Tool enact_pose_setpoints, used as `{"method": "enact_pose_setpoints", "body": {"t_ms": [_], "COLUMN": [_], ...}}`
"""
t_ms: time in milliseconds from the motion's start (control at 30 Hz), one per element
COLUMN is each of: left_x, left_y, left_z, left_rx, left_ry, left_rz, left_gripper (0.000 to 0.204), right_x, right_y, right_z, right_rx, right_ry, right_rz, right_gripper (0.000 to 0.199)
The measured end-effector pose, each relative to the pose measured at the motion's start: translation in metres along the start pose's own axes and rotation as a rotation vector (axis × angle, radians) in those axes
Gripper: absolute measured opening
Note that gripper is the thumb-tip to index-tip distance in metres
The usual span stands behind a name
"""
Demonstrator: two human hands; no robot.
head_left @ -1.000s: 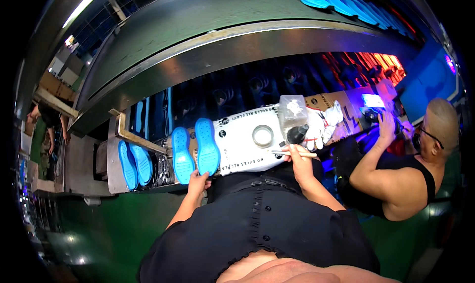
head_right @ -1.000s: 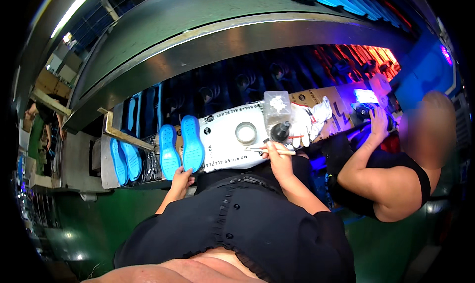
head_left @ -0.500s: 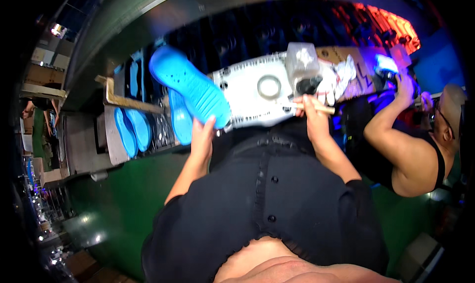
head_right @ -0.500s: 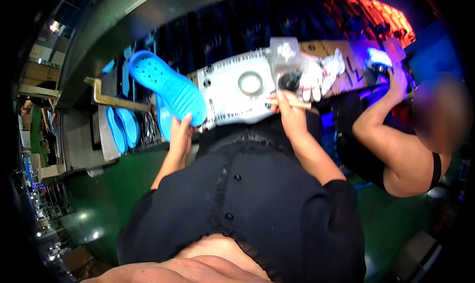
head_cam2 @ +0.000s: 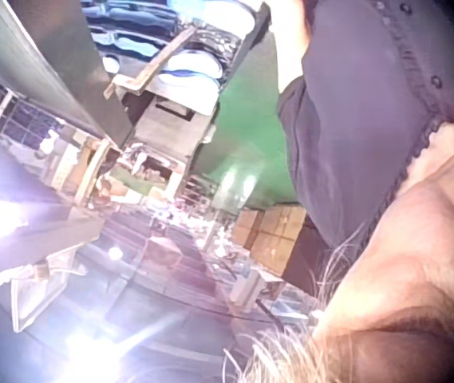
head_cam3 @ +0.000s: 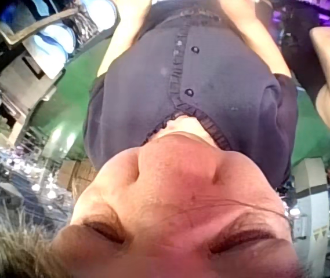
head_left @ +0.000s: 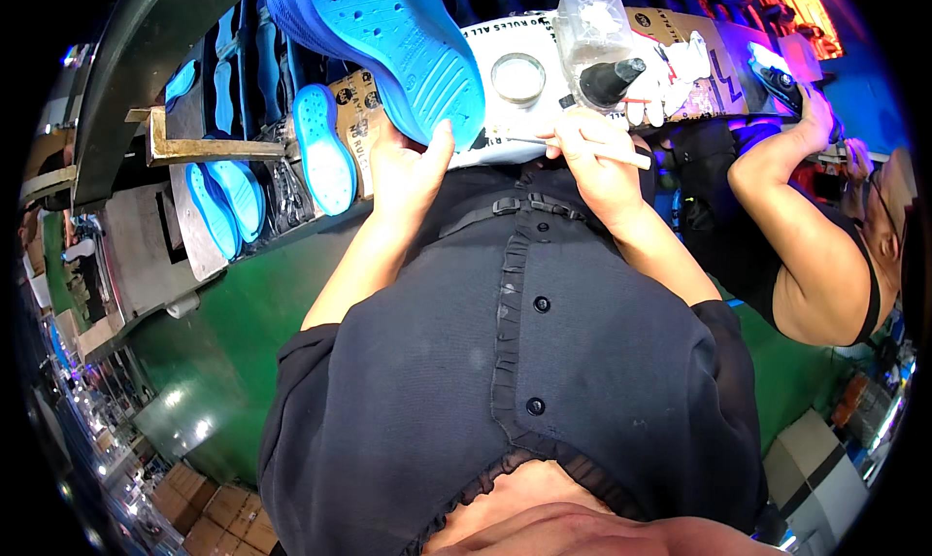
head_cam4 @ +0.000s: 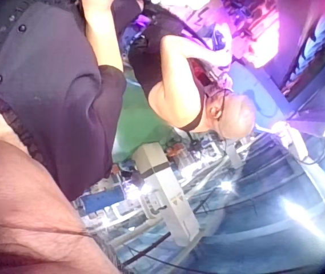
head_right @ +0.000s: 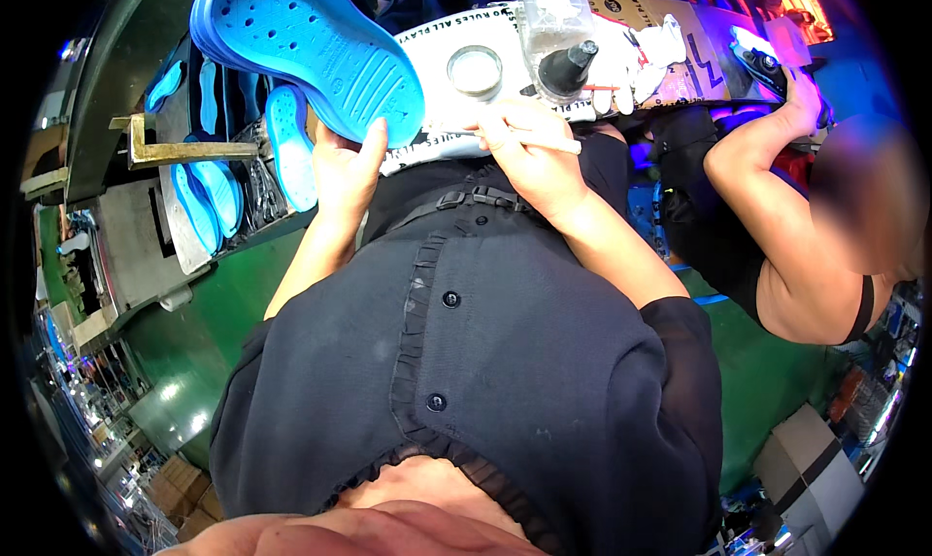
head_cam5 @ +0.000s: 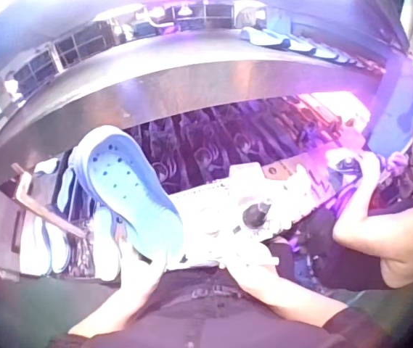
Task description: The person picks up shoe insoles, applies adhesive onto them using a brush, and sets them on the workbench.
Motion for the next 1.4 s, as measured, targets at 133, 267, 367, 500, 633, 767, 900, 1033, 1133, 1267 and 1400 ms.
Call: {"method": "enact_pose_setpoints", "body": {"t_ms": [133,267,367,500,633,767,900,1033,1133,1267,1400], "left_x": [-0.001,-0.001,-0.004,-0.003,0.0,0.002,0.001,0.001,0.001,0.004,0.003], "left_y": [-0.002,-0.001,0.002,0.001,-0.002,-0.002,-0.004,-0.005,-0.002,-0.004,-0.004], "left_z": [-0.004,-0.007,-0.013,-0.013,-0.016,-0.025,-0.028,-0.033,-0.03,-0.032,-0.029], "left_rx": [-0.036,0.016,-0.084,-0.049,-0.087,-0.158,-0.197,-0.125,-0.103,-0.1,-0.075], "left_ry": [-0.048,-0.089,-0.15,-0.16,-0.145,-0.267,-0.292,-0.319,-0.334,-0.355,-0.349], "left_rz": [-0.009,-0.019,-0.014,-0.049,-0.049,-0.056,-0.055,-0.077,-0.082,-0.064,-0.075], "left_gripper": [0.035,0.032,0.03,0.028,0.024,0.023,0.023,0.023,0.023,0.022,0.023], "right_x": [-0.007,-0.009,-0.007,-0.008,-0.013,-0.012,-0.008,-0.011,-0.008,-0.003,-0.007], "right_y": [-0.012,-0.011,-0.003,-0.004,-0.014,-0.013,-0.006,-0.018,-0.014,-0.008,-0.014], "right_z": [0.011,0.008,0.006,0.005,0.023,0.024,0.021,0.03,0.031,0.017,0.025], "right_rx": [0.152,0.185,0.174,0.185,0.262,0.291,0.226,0.268,0.251,0.227,0.204], "right_ry": [0.079,0.079,0.02,-0.007,0.183,0.149,0.139,0.214,0.2,0.101,0.194], "right_rz": [0.097,0.073,0.015,0.039,0.078,0.09,0.022,0.075,0.052,0.006,0.031], "right_gripper": [0.021,0.017,0.016,0.014,0.013,0.013,0.012,0.011,0.011,0.012,0.012]}}
Point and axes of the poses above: each hand's wrist, its own x-axis away from the middle knuckle, its own y-axis out of the back of the hand, z = x × y, the point moved 10 cm from there along -x, towards the middle knuckle, and after that the axes turned 15 degrees about z, right-handed, at the moved point
